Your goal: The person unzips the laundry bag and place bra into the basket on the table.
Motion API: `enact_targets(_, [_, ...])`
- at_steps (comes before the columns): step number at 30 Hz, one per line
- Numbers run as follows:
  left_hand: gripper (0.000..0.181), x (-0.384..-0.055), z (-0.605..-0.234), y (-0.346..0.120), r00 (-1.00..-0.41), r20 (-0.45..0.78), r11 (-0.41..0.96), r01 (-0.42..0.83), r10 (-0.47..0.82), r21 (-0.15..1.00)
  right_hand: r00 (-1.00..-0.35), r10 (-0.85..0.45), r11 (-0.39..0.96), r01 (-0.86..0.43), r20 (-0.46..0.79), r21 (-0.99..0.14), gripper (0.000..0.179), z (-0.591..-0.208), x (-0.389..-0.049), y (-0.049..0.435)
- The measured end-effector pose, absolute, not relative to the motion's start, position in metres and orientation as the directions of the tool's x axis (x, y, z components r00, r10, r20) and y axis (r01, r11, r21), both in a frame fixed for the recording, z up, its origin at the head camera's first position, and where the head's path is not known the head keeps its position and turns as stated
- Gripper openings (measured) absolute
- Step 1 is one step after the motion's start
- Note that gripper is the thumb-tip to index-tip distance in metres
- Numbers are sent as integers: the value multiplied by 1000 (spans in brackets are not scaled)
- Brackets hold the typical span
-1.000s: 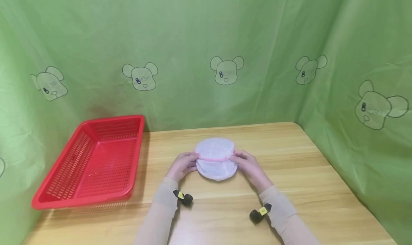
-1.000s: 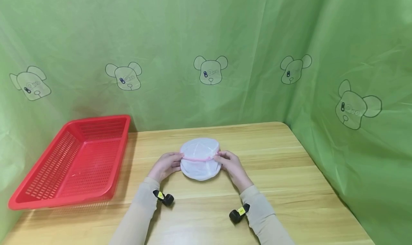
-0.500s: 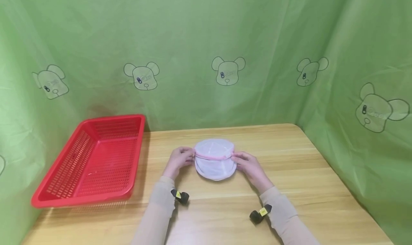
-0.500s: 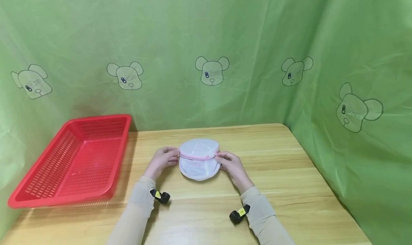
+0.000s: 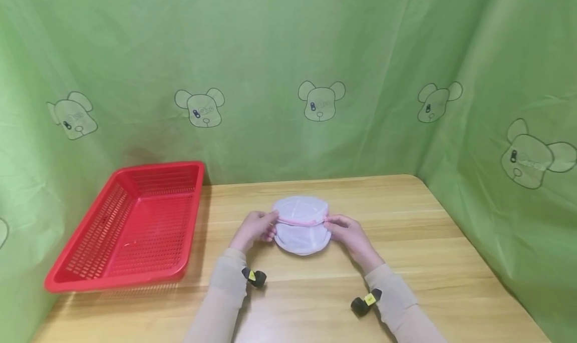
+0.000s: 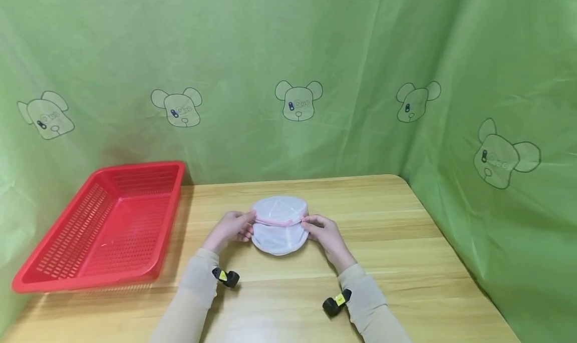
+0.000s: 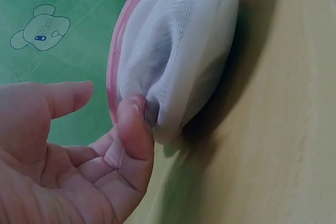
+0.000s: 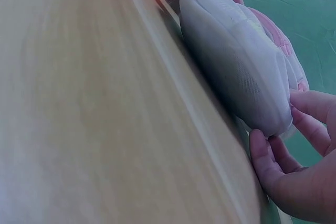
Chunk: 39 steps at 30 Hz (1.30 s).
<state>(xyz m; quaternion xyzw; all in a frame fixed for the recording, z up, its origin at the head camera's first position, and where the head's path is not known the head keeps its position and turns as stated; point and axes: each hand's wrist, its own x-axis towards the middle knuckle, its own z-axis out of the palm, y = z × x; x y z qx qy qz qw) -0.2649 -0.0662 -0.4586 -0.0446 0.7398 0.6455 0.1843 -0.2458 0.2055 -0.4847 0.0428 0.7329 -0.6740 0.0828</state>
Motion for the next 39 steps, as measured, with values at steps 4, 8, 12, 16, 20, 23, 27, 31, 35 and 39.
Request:
enact_targets(4, [35, -262, -461, -61, -925, -332, 189, -299, 182, 935, -985, -49, 93, 163, -168, -982, 37, -485, -245, 205])
enact_targets(8, [32, -261, -465, -54, -936, -313, 217, -276, 159, 936, -985, -47, 101, 158, -163, -982, 33, -485, -244, 205])
enact_targets(12, [31, -261, -469, -50, -944, -301, 190, -273, 135, 943, -986, -41, 102, 157, -162, -982, 32, -487, -244, 206])
enact_targets(16, [27, -263, -469, -48, -946, -308, 135, -293, 102, 946, -988, -55, 93, 141, -147, -986, 30, -487, -244, 207])
enact_targets(20, [24, -263, -467, -48, -951, -299, 122, -288, 83, 950, -989, -44, 74, 139, -142, -988, 27, -486, -245, 207])
enact_targets(23, [23, -263, -466, -49, -957, -283, 118, -274, 70, 955, -991, -24, 94, 126, -128, -988, 31, -484, -245, 207])
enact_targets(27, [23, -264, -465, -50, -966, -253, 102, -247, 58, 964, -996, 6, 154, 84, -85, -984, 37, -479, -245, 207])
enact_targets(31, [22, -265, -466, -50, -971, -234, 83, -228, 58, 970, -999, 38, 243, 27, -18, -970, 34, -477, -246, 208])
enact_targets(35, [17, -267, -466, -49, -970, -232, 52, -229, 67, 972, -999, 30, 334, -28, 40, -942, 26, -475, -246, 207])
enact_targets(39, [13, -267, -467, -49, -968, -233, 15, -232, 92, 973, -998, 13, 370, -49, 58, -928, 21, -474, -246, 206])
